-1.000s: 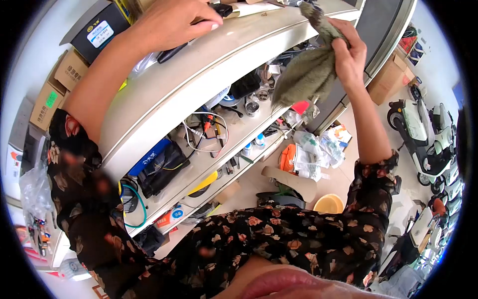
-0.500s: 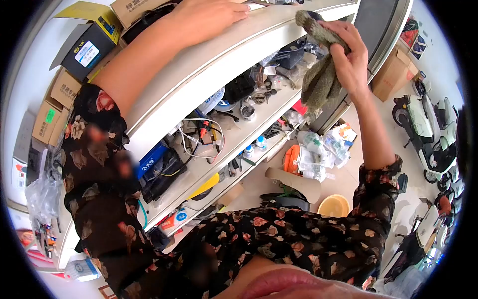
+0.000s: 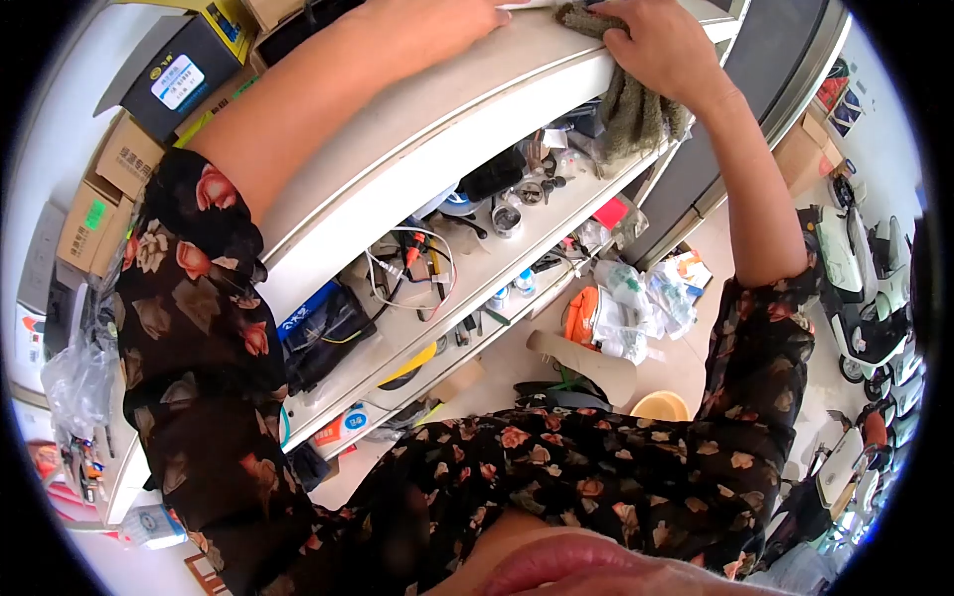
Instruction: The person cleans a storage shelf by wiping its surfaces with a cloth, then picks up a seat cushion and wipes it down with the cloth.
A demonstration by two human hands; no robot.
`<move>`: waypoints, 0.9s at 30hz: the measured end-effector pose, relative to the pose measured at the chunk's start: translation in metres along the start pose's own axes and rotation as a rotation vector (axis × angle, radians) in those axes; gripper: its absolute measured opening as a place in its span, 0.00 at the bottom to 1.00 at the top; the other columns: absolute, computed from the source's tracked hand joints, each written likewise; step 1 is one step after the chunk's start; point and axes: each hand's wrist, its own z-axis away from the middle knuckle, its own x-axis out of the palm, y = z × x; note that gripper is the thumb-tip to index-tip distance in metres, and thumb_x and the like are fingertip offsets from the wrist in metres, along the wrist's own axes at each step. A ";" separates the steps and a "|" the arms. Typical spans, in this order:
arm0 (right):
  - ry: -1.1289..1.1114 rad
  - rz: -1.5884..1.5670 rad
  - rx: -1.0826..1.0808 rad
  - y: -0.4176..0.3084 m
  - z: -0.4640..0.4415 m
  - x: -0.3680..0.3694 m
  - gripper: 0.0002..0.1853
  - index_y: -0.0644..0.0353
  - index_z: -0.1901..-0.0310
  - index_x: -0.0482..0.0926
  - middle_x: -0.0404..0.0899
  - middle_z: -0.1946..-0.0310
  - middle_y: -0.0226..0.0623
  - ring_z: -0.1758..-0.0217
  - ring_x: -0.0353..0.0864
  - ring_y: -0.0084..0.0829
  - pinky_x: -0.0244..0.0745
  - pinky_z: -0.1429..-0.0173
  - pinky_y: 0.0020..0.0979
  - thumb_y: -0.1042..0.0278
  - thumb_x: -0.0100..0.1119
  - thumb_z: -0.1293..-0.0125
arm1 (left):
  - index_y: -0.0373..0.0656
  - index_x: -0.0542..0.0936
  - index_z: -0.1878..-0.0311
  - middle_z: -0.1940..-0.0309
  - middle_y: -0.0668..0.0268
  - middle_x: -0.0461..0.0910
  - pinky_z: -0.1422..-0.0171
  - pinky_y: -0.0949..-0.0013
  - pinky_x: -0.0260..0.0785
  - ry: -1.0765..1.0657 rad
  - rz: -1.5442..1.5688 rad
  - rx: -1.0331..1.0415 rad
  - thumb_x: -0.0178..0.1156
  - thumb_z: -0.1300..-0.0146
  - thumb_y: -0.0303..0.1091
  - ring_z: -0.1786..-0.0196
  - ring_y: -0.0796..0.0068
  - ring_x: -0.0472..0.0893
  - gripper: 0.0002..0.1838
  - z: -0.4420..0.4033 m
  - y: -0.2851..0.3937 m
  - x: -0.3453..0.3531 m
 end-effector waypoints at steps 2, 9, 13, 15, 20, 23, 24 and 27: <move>-0.109 -0.009 -0.057 0.001 -0.008 -0.004 0.16 0.64 0.59 0.87 0.80 0.61 0.53 0.48 0.77 0.51 0.74 0.41 0.47 0.67 0.54 0.43 | 0.48 0.86 0.51 0.35 0.73 0.76 0.23 0.43 0.57 0.054 0.024 -0.019 0.53 0.33 0.35 0.29 0.68 0.69 0.14 -0.002 -0.004 0.013; -0.163 -0.022 -0.269 -0.022 -0.025 0.003 0.15 0.65 0.61 0.86 0.80 0.58 0.53 0.47 0.76 0.51 0.72 0.40 0.46 0.67 0.53 0.43 | 0.49 0.85 0.50 0.44 0.70 0.80 0.24 0.44 0.58 0.122 0.063 -0.025 0.55 0.34 0.36 0.33 0.68 0.74 0.14 -0.003 -0.017 0.015; -0.216 -0.156 -0.272 -0.050 -0.025 -0.001 0.15 0.66 0.59 0.85 0.79 0.55 0.55 0.43 0.75 0.52 0.71 0.36 0.46 0.68 0.54 0.43 | 0.50 0.86 0.49 0.46 0.70 0.82 0.25 0.48 0.59 -0.087 0.174 -0.118 0.58 0.37 0.36 0.34 0.68 0.75 0.15 -0.008 -0.020 -0.003; -0.109 -0.298 -0.407 -0.060 -0.025 0.005 0.16 0.65 0.57 0.86 0.78 0.53 0.55 0.43 0.75 0.52 0.71 0.36 0.45 0.69 0.54 0.43 | 0.51 0.86 0.48 0.46 0.70 0.82 0.25 0.50 0.59 0.031 0.131 -0.130 0.58 0.37 0.35 0.35 0.67 0.74 0.16 -0.006 -0.023 0.010; -0.138 -0.389 -0.454 -0.057 -0.018 -0.003 0.18 0.60 0.54 0.87 0.78 0.54 0.55 0.45 0.76 0.51 0.72 0.36 0.44 0.73 0.53 0.44 | 0.51 0.85 0.46 0.41 0.70 0.80 0.27 0.49 0.60 0.022 0.172 -0.049 0.59 0.39 0.33 0.34 0.66 0.73 0.17 0.000 -0.022 0.003; -0.160 -0.338 -0.423 -0.033 -0.029 0.002 0.18 0.60 0.55 0.87 0.80 0.60 0.53 0.49 0.78 0.51 0.74 0.39 0.44 0.74 0.53 0.44 | 0.50 0.85 0.46 0.40 0.71 0.78 0.28 0.49 0.62 0.073 0.158 -0.002 0.60 0.40 0.31 0.33 0.65 0.73 0.18 0.008 -0.019 -0.008; -0.136 -0.298 -0.385 -0.026 -0.031 0.007 0.17 0.60 0.55 0.88 0.81 0.62 0.53 0.50 0.78 0.51 0.74 0.40 0.45 0.74 0.53 0.45 | 0.49 0.84 0.45 0.39 0.71 0.78 0.29 0.50 0.63 0.127 0.160 -0.012 0.60 0.41 0.30 0.33 0.64 0.73 0.19 0.003 -0.022 0.012; -0.084 -0.171 -0.319 -0.024 -0.037 0.018 0.17 0.60 0.57 0.88 0.82 0.62 0.51 0.52 0.79 0.51 0.74 0.42 0.46 0.75 0.53 0.46 | 0.48 0.83 0.45 0.40 0.68 0.78 0.32 0.51 0.65 0.110 0.211 -0.054 0.61 0.42 0.29 0.34 0.63 0.73 0.20 0.000 -0.023 0.016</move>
